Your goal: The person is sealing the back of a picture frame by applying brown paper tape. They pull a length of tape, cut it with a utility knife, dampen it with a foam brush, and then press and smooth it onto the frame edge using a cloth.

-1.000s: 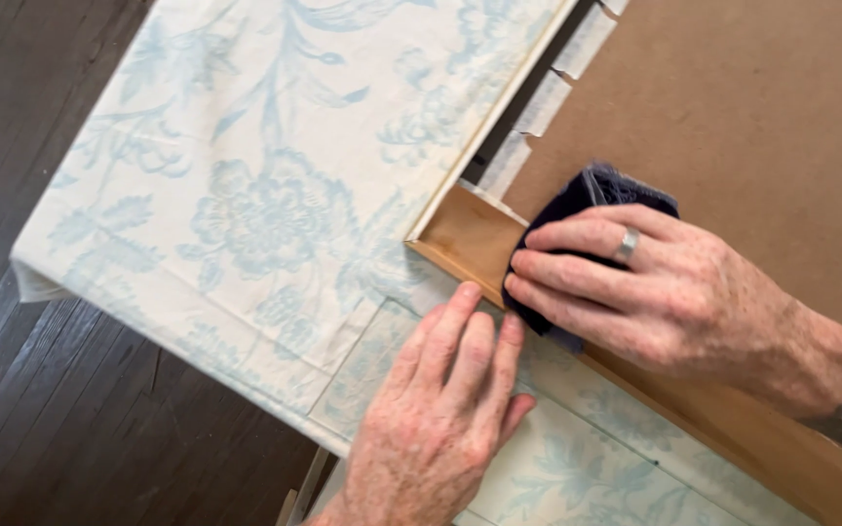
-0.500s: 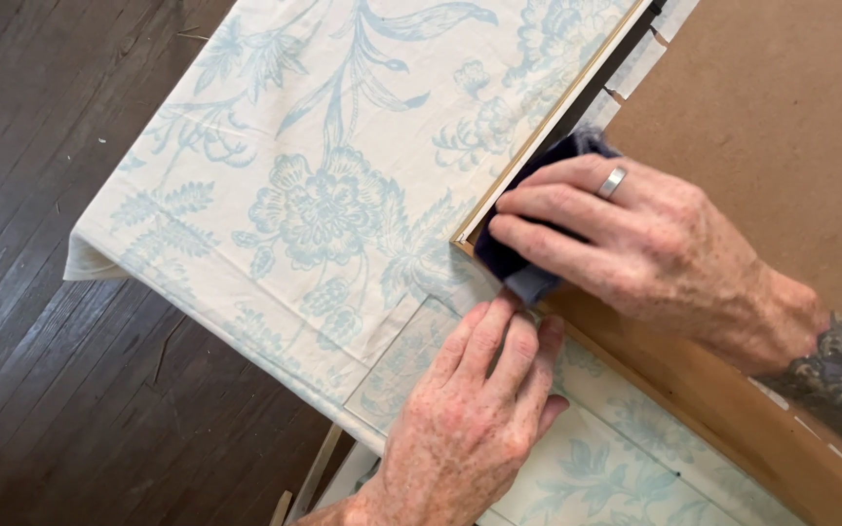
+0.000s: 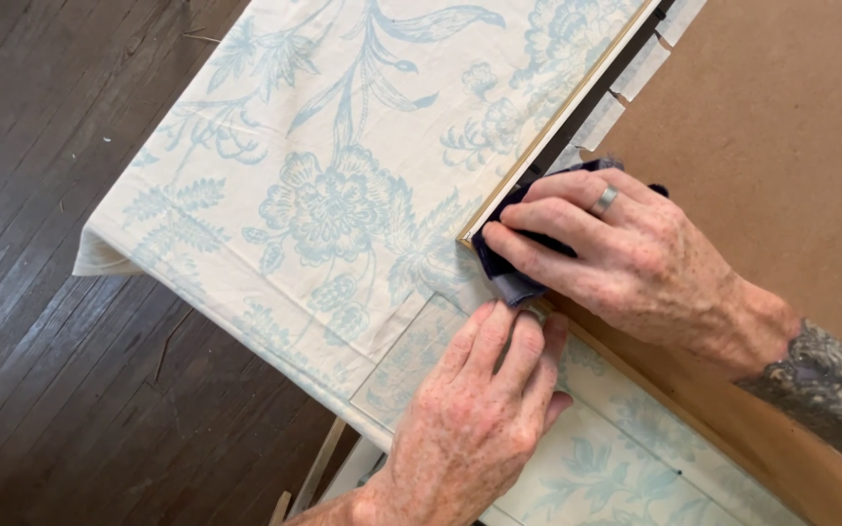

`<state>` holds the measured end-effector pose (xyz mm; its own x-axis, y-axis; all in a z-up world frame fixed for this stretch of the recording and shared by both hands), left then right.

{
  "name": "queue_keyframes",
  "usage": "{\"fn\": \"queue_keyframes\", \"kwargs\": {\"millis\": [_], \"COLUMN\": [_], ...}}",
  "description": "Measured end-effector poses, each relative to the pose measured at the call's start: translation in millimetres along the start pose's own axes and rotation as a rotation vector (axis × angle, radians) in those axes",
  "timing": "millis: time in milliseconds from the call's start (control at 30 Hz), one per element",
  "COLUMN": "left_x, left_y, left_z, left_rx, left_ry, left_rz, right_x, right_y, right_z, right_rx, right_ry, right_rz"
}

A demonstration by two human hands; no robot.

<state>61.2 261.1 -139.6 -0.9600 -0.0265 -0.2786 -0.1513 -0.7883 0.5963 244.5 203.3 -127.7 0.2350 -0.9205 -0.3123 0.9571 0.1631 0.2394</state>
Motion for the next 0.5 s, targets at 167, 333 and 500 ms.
{"fn": "queue_keyframes", "kwargs": {"millis": [167, 333, 500], "left_x": [2, 1, 1], "left_y": [0, 0, -1], "left_z": [-2, -2, -1], "left_rx": [-0.038, -0.016, -0.015], "left_ry": [-0.039, -0.023, -0.013], "left_rz": [-0.005, 0.009, 0.004], "right_x": [3, 21, 19], "right_y": [13, 5, 10], "right_z": [3, -17, -15], "right_rx": [0.062, -0.002, 0.129], "right_ry": [-0.105, -0.092, -0.147], "right_rz": [-0.038, 0.021, -0.003]}}
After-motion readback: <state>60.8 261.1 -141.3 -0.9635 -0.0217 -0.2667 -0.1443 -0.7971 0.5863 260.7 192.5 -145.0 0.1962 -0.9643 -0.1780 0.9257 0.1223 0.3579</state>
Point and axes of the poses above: each hand's wrist, its own x-axis away from the middle knuckle, its own z-axis out of the back of the hand, y = z × x, the point moved 2 cm from there along -x, towards the middle knuckle, and after that the axes turned 14 degrees about x, right-handed, at the moved point
